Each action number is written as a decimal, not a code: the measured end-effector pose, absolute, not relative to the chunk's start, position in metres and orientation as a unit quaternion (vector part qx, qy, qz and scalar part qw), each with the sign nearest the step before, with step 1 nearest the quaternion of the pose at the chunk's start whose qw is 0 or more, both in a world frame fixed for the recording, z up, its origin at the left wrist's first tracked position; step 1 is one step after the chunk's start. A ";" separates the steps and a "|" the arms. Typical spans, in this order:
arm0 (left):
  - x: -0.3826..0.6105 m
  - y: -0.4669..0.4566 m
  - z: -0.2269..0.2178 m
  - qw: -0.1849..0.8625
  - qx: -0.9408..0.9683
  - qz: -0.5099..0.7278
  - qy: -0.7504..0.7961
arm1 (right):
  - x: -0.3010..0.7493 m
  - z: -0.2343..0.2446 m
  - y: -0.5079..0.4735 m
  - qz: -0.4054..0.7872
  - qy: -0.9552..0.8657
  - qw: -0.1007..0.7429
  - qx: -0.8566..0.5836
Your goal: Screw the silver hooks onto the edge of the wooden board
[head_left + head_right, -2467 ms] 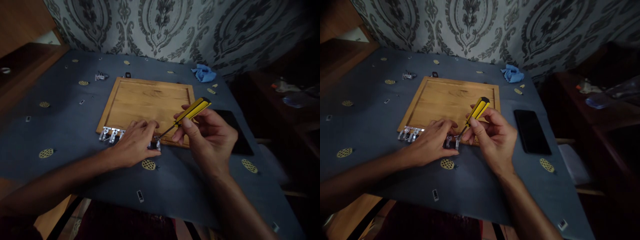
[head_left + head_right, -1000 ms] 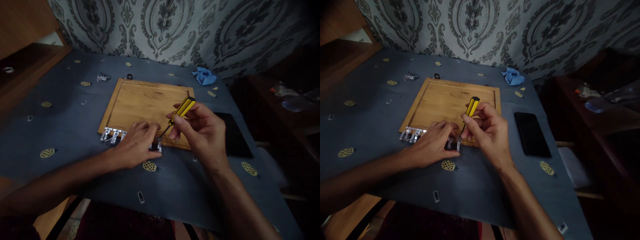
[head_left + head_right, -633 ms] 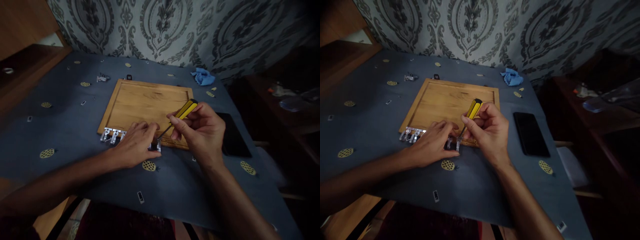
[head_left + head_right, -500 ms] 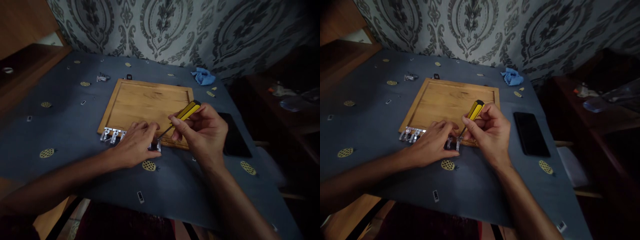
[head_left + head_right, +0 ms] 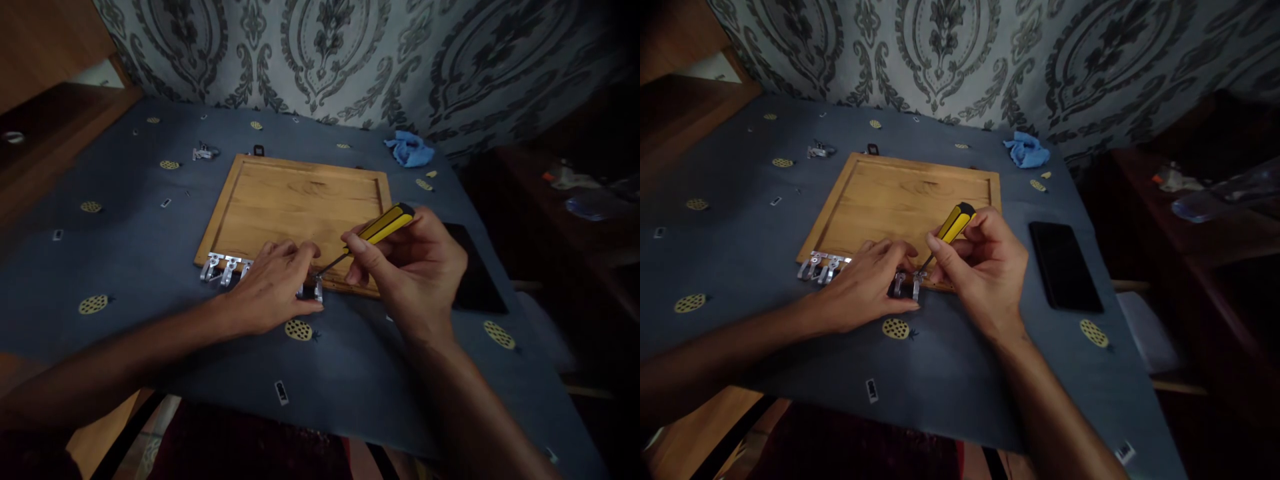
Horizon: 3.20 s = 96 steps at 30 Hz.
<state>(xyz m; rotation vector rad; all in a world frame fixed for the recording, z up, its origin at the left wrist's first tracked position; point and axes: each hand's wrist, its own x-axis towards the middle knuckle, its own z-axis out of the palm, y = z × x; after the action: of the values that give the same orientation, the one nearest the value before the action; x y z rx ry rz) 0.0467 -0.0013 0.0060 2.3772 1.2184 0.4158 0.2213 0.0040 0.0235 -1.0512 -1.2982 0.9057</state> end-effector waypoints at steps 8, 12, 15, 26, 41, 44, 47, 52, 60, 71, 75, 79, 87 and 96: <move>0.046 -0.002 0.005 0.216 0.859 0.150 0.439 | 0.229 0.029 0.005 0.428 -0.597 0.533 -0.420; 0.046 -0.002 0.004 0.210 0.860 0.152 0.439 | 0.232 0.031 0.003 0.409 -0.613 0.529 -0.421; 0.046 -0.002 0.004 0.207 0.860 0.156 0.439 | 0.229 0.030 0.002 0.383 -0.596 0.552 -0.440; 0.046 -0.002 0.004 0.210 0.858 0.160 0.442 | 0.231 0.032 0.002 0.382 -0.614 0.535 -0.437; 0.046 -0.002 0.003 0.212 0.859 0.159 0.439 | 0.231 0.033 0.001 0.388 -0.609 0.540 -0.432; 0.046 -0.002 0.004 0.210 0.859 0.157 0.439 | 0.228 0.031 0.000 0.370 -0.597 0.562 -0.436; 0.047 -0.002 0.004 0.210 0.859 0.156 0.440 | 0.224 0.028 0.000 0.365 -0.575 0.586 -0.438; 0.047 -0.001 0.005 0.209 0.857 0.154 0.446 | 0.222 0.025 -0.001 0.342 -0.553 0.628 -0.428; 0.046 -0.001 0.007 0.224 0.856 0.151 0.441 | 0.224 0.028 0.001 0.329 -0.556 0.633 -0.426; 0.047 -0.001 0.004 0.207 0.860 0.149 0.442 | 0.223 0.025 0.003 0.329 -0.576 0.616 -0.425; 0.046 -0.001 0.001 0.201 0.861 0.157 0.441 | 0.228 0.028 0.003 0.348 -0.596 0.589 -0.420; 0.046 -0.001 0.000 0.203 0.860 0.161 0.440 | 0.232 0.030 0.003 0.362 -0.633 0.538 -0.423; 0.047 -0.001 0.002 0.208 0.858 0.159 0.441 | 0.227 0.030 0.001 0.379 -0.591 0.577 -0.418; 0.046 -0.001 0.003 0.206 0.860 0.154 0.440 | 0.231 0.029 0.003 0.368 -0.610 0.560 -0.422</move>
<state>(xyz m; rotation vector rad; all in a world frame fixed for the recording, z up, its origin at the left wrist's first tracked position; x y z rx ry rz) 0.0464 -0.0014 0.0026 2.3974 1.2254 0.4293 0.2306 0.0032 0.0292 -0.9951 -1.4389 0.8686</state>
